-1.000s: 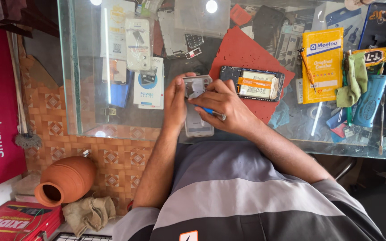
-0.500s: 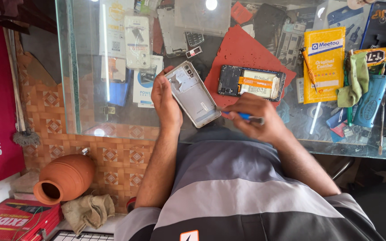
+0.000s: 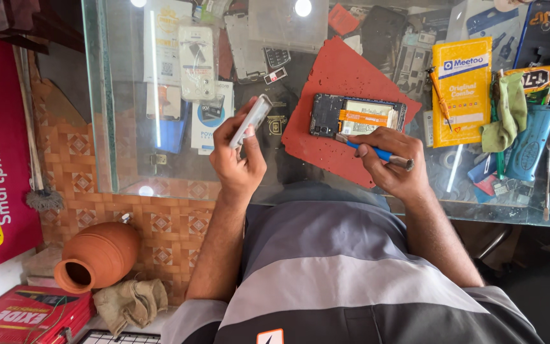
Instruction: The person uses a blue plastic pry tool to separate the back cover of a white smartphone. They then place the phone's internal components onto the back cover and press them together to reassemble the device. Finally, the person wipes the screen with a green cloth.
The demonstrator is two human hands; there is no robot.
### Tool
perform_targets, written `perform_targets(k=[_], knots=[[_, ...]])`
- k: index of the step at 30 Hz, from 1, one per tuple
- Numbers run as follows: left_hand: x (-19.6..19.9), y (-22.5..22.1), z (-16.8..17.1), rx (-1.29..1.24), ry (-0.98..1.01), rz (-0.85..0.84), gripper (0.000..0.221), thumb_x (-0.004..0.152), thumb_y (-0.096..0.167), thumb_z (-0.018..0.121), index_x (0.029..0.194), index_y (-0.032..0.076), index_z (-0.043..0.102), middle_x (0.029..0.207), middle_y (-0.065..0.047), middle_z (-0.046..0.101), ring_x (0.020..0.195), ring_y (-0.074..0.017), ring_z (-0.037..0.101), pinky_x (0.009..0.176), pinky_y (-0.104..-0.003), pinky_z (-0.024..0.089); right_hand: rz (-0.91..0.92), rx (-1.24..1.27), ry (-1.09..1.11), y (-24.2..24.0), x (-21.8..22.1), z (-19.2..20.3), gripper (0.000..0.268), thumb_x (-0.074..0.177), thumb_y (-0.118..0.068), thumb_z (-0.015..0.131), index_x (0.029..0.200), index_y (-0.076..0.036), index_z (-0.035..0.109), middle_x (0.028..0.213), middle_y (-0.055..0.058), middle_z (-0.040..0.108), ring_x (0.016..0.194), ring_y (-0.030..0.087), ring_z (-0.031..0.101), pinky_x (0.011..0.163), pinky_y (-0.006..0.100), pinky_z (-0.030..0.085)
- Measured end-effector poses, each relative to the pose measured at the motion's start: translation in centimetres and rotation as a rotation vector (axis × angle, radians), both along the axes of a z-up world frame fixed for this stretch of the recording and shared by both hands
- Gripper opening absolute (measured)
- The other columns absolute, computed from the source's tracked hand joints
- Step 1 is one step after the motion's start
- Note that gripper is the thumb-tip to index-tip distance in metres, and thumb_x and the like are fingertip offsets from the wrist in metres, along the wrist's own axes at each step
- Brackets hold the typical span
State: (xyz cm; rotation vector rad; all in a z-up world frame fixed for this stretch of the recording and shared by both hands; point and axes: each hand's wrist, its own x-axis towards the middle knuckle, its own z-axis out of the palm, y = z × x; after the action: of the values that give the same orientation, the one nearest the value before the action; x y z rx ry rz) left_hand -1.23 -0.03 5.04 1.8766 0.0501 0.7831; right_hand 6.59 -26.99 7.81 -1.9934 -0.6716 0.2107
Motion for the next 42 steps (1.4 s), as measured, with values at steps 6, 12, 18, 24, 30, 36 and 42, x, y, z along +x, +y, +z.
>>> perform_targets(k=[6, 12, 18, 24, 30, 36, 42], knots=[[0.0, 0.0, -0.5, 0.089, -0.055, 0.018, 0.020, 0.109, -0.004, 0.051, 0.128, -0.005, 0.044, 0.134, -0.031, 0.064, 0.129, -0.0375, 0.067, 0.107, -0.042, 0.060, -0.005, -0.018, 0.007, -0.1, 0.0, -0.1, 0.015, 0.095, -0.004, 0.068, 0.107, -0.002, 0.076, 0.082, 0.010, 0.072, 0.074, 0.019, 0.069, 0.069, 0.031, 0.054], [0.1, 0.3, -2.2, 0.103, -0.031, 0.044, 0.026, 0.109, -0.005, 0.049, 0.134, -0.007, 0.041, 0.145, -0.038, 0.051, 0.140, -0.0395, 0.055, 0.110, -0.043, 0.058, 0.012, 0.001, 0.094, 0.2, -0.1, -0.1, 0.017, 0.094, -0.004, 0.068, 0.108, -0.002, 0.076, 0.082, 0.010, 0.073, 0.072, 0.018, 0.070, 0.067, 0.030, 0.054], [-1.1, -0.8, -3.7, -0.182, -0.074, 0.162, 0.043, 0.105, -0.005, 0.062, 0.139, -0.005, 0.036, 0.137, -0.022, 0.051, 0.123, -0.0249, 0.066, 0.098, -0.030, 0.062, 0.053, 0.060, 0.082, 1.4, -0.8, 1.0, 0.024, 0.096, -0.005, 0.069, 0.119, -0.001, 0.073, 0.091, 0.010, 0.074, 0.079, 0.017, 0.073, 0.071, 0.031, 0.056], [-1.9, -5.5, -3.2, -0.032, 0.191, 0.205, 0.050, 0.097, -0.003, 0.072, 0.135, -0.006, 0.040, 0.133, -0.027, 0.044, 0.119, -0.0242, 0.060, 0.097, -0.032, 0.055, 0.014, 0.049, 0.087, 3.6, -1.3, 0.8, 0.026, 0.097, -0.005, 0.070, 0.122, 0.001, 0.071, 0.090, 0.011, 0.073, 0.075, 0.018, 0.068, 0.068, 0.032, 0.053], [-1.2, -6.2, -2.2, 0.103, 0.084, 0.042, 0.044, 0.104, -0.004, 0.056, 0.133, -0.003, 0.023, 0.154, -0.032, 0.044, 0.129, -0.0322, 0.063, 0.109, -0.039, 0.049, 0.025, -0.075, -0.051, 5.4, -0.9, -0.9, 0.026, 0.096, -0.004, 0.073, 0.120, 0.003, 0.073, 0.081, 0.015, 0.067, 0.070, 0.028, 0.066, 0.065, 0.039, 0.051], [-1.3, -6.2, -2.6, 0.129, 0.133, 0.031, 0.039, 0.102, -0.006, 0.055, 0.128, -0.004, 0.026, 0.150, -0.035, 0.048, 0.121, -0.0313, 0.067, 0.101, -0.036, 0.051, 0.030, -0.048, -0.077, 5.7, -1.0, -0.5, 0.025, 0.095, -0.005, 0.071, 0.119, 0.003, 0.071, 0.089, 0.017, 0.069, 0.075, 0.031, 0.068, 0.066, 0.042, 0.054], [-1.1, -6.4, -2.5, 0.077, 0.058, 0.030, 0.035, 0.105, -0.004, 0.052, 0.126, -0.003, 0.024, 0.152, -0.034, 0.043, 0.128, -0.0352, 0.064, 0.102, -0.038, 0.054, 0.102, -0.116, 0.018, 5.9, -1.0, 0.3, 0.019, 0.095, -0.008, 0.070, 0.111, 0.001, 0.072, 0.089, 0.017, 0.072, 0.074, 0.033, 0.070, 0.066, 0.042, 0.054]])
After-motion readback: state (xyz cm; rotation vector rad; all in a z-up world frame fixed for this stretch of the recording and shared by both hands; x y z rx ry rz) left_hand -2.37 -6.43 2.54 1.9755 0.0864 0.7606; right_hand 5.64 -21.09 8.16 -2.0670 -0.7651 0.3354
